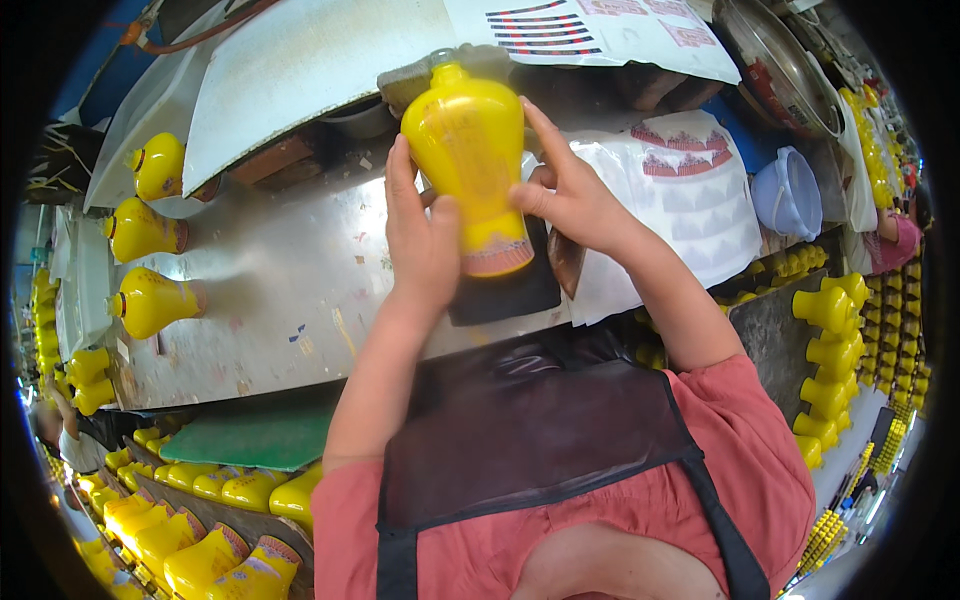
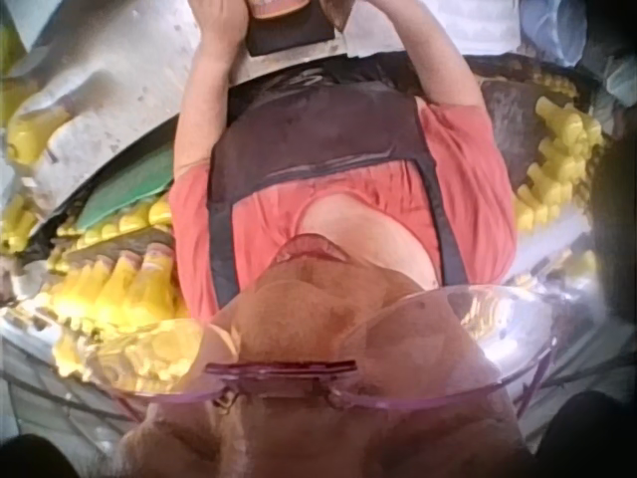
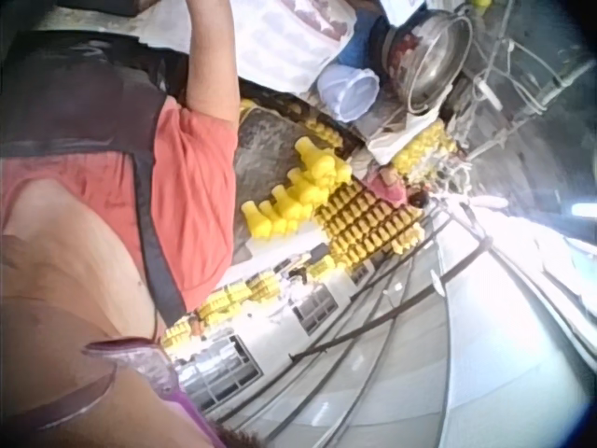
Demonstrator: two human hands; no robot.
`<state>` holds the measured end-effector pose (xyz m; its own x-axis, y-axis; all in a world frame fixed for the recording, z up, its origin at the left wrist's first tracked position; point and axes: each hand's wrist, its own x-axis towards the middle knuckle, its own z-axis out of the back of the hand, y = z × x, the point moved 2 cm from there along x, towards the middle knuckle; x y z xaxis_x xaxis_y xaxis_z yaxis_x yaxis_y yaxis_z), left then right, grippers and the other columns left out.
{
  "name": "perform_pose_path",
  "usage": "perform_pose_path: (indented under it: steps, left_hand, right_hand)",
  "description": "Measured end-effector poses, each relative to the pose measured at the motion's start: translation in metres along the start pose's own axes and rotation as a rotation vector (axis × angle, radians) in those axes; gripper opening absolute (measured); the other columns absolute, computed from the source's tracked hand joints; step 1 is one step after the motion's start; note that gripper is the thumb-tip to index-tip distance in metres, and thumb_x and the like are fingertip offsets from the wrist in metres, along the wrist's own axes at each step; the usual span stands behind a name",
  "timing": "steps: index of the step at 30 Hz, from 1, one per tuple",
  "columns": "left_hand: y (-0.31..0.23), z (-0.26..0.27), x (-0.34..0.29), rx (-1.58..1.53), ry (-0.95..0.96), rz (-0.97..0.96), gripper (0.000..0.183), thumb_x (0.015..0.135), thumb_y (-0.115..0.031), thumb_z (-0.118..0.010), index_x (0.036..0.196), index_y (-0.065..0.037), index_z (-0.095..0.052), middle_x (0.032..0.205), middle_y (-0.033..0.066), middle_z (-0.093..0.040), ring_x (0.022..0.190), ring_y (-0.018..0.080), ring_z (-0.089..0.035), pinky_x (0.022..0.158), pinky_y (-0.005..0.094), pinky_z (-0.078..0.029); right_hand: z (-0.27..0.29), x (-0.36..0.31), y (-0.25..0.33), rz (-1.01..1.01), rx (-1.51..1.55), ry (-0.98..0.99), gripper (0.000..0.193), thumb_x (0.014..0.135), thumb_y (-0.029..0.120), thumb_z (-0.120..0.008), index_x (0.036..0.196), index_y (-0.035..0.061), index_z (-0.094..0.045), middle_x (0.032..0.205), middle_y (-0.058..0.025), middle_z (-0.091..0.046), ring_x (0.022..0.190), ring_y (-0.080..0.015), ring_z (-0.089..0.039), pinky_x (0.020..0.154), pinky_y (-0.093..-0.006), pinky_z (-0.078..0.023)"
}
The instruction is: The person applies decorative stickers to a yellow plastic bottle. They peel stickers from a sheet, place them on the bottle, and smooth them down with their fingers. The person repeats this process for multiple stickers on the same bottle.
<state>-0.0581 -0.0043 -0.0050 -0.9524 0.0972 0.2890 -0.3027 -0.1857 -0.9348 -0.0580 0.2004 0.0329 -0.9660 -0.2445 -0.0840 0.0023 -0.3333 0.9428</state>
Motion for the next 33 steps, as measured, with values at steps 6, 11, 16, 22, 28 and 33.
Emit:
perform_pose_path:
  steps: [6, 11, 16, 22, 28, 33]
  left_hand:
    - [0.003, -0.002, -0.012, 0.023, 0.001, 0.000, 0.081, 0.096, -0.020, -0.058, 0.163, 0.000, -0.017, 0.153, 0.0213, -0.033, 0.126, 0.0324, -0.054, 0.105, 0.0425, -0.050]
    - [0.004, -0.004, -0.011, -0.133, -0.004, 0.059, 0.082, 0.096, -0.018, -0.064, 0.163, -0.002, -0.018, 0.153, 0.0188, -0.033, 0.126, 0.0279, -0.054, 0.104, 0.0407, -0.051]
    - [0.002, -0.003, -0.011, -0.218, 0.003, 0.072, 0.081, 0.097, -0.015, -0.064, 0.163, -0.003, -0.018, 0.155, 0.0168, -0.033, 0.126, 0.0256, -0.055, 0.105, 0.0392, -0.051]
    - [0.000, -0.004, -0.011, -0.229, 0.002, 0.082, 0.081, 0.098, -0.015, -0.064, 0.163, -0.003, -0.017, 0.156, 0.0165, -0.033, 0.125, 0.0256, -0.055, 0.105, 0.0391, -0.051]
    - [-0.003, -0.002, -0.010, -0.232, 0.003, 0.113, 0.079, 0.097, -0.015, -0.063, 0.162, -0.003, -0.019, 0.157, 0.0163, -0.032, 0.127, 0.0254, -0.053, 0.106, 0.0400, -0.050]
    - [-0.008, 0.000, -0.005, -0.316, -0.050, 0.077, 0.076, 0.097, -0.018, -0.063, 0.160, -0.002, -0.023, 0.156, 0.0171, -0.033, 0.131, 0.0269, -0.049, 0.107, 0.0414, -0.049]
  right_hand:
    - [-0.010, 0.001, -0.007, 0.047, 0.019, -0.058, 0.092, 0.097, 0.033, -0.066, 0.166, 0.0088, -0.010, 0.135, -0.0300, -0.061, 0.111, -0.0385, -0.069, 0.097, -0.0427, -0.053]
    - [-0.017, 0.000, -0.013, 0.063, -0.026, -0.079, 0.095, 0.097, 0.038, -0.067, 0.166, 0.0074, -0.009, 0.137, -0.0335, -0.059, 0.121, -0.0474, -0.065, 0.103, -0.0448, -0.050]
    - [-0.015, -0.002, -0.009, 0.024, -0.011, -0.059, 0.098, 0.096, 0.039, -0.070, 0.166, 0.0080, -0.008, 0.136, -0.0325, -0.060, 0.116, -0.0435, -0.067, 0.100, -0.0434, -0.051]
    - [-0.016, -0.003, -0.007, 0.016, -0.006, -0.064, 0.097, 0.096, 0.037, -0.070, 0.166, 0.0086, -0.009, 0.135, -0.0314, -0.061, 0.112, -0.0412, -0.069, 0.098, -0.0423, -0.052]
    - [-0.012, -0.002, -0.005, 0.017, -0.047, -0.045, 0.094, 0.096, 0.036, -0.068, 0.166, 0.0098, -0.010, 0.127, -0.0272, -0.066, 0.104, -0.0369, -0.071, 0.095, -0.0412, -0.054]
    - [0.000, 0.003, -0.001, -0.096, 0.125, -0.026, 0.088, 0.096, 0.036, -0.070, 0.164, 0.0104, -0.021, 0.122, -0.0218, -0.068, 0.099, -0.0276, -0.070, 0.093, -0.0378, -0.054]
